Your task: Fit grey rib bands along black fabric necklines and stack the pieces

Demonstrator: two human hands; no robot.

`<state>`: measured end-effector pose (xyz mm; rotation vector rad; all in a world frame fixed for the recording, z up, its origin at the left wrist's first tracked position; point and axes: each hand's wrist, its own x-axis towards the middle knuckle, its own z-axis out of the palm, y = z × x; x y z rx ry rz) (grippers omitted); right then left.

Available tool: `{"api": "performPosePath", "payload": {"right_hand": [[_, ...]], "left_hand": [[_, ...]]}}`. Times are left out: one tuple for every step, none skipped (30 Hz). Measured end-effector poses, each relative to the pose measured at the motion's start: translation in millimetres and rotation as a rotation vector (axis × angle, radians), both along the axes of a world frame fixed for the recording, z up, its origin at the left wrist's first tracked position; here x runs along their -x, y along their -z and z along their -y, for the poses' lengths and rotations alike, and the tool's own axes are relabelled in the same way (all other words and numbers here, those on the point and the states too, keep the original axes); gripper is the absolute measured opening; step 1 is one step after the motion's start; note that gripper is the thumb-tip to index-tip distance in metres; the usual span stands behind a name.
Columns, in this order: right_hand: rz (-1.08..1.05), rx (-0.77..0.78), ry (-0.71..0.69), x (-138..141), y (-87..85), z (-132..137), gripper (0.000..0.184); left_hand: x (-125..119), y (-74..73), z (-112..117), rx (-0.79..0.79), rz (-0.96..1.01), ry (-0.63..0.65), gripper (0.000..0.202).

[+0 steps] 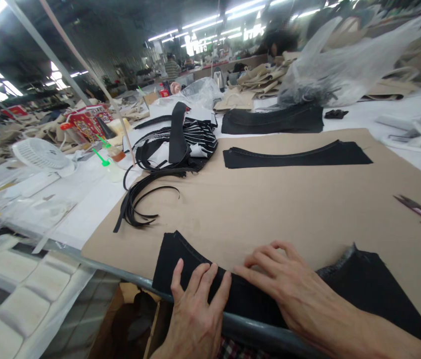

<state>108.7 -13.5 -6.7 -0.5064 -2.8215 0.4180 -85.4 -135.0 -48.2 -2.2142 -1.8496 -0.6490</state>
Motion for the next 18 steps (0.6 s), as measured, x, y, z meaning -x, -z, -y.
{"api": "performPosePath", "payload": {"right_hand": [[-0.008, 0.048, 0.035, 0, -1.6, -3, 0.054], [-0.021, 0.074, 0.058, 0, -2.8, -6, 0.055], [-0.027, 0.089, 0.068, 0, -3.5, -7, 0.054], [-0.026, 0.1, 0.064, 0, -3.7, -7, 0.053], [-0.013, 0.108, 0.051, 0, -3.3, -6, 0.052], [0.004, 0.113, 0.04, 1, -2.5, -5, 0.052], [0.02, 0.114, 0.031, 2, -1.1, -3, 0.052], [0.032, 0.112, 0.024, 2, 0.7, 0, 0.051], [0.037, 0.107, 0.017, 3, 2.9, 2, 0.049], [0.032, 0.098, 0.007, 4, 5.3, 4, 0.046], [0.024, 0.084, -0.002, 4, 7.8, 7, 0.042], [0.015, 0.065, -0.009, 4, 10.1, 8, 0.041], [0.007, 0.04, -0.017, 3, 11.9, 10, 0.041], [0.004, 0.012, -0.023, 3, 13.1, 10, 0.043], [0.008, -0.011, -0.029, 2, 13.6, 11, 0.045], [0.007, -0.028, -0.037, 2, 13.3, 10, 0.046], [0.0, -0.029, -0.049, 1, 12.4, 10, 0.046], [-0.011, -0.015, -0.055, 0, 11.1, 8, 0.044]], "left_hand": [[0, -0.6, 0, -0.001, 0.006, 0.002, 0.036], [0, -1.3, 0, -0.001, 0.012, 0.004, 0.036], [-1, -2.0, 0, 0.002, 0.016, 0.005, 0.036], [-1, -2.5, 0, 0.004, 0.019, 0.005, 0.036], [-1, -2.8, 0, 0.005, 0.023, 0.005, 0.036], [-1, -2.8, 0, 0.002, 0.027, 0.003, 0.035], [-1, -2.6, 0, -0.004, 0.03, 0.0, 0.034], [-1, -2.2, 0, -0.013, 0.03, -0.003, 0.033], [-2, -1.7, 0, -0.022, 0.029, -0.006, 0.032], [-2, -1.4, 0, -0.03, 0.026, -0.008, 0.032], [-2, -1.2, 0, -0.031, 0.019, -0.009, 0.033], [-2, -1.2, 0, -0.027, 0.009, -0.01, 0.034], [-2, -1.3, 1, -0.021, -0.001, -0.011, 0.036], [-2, -1.4, 1, -0.013, -0.01, -0.013, 0.038], [-2, -1.5, 1, -0.007, -0.019, -0.014, 0.039], [-2, -1.4, 1, -0.002, -0.029, -0.016, 0.04], [-2, -1.0, 1, -0.003, -0.038, -0.019, 0.04], [-3, -0.4, 2, -0.009, -0.043, -0.022, 0.039]]}}
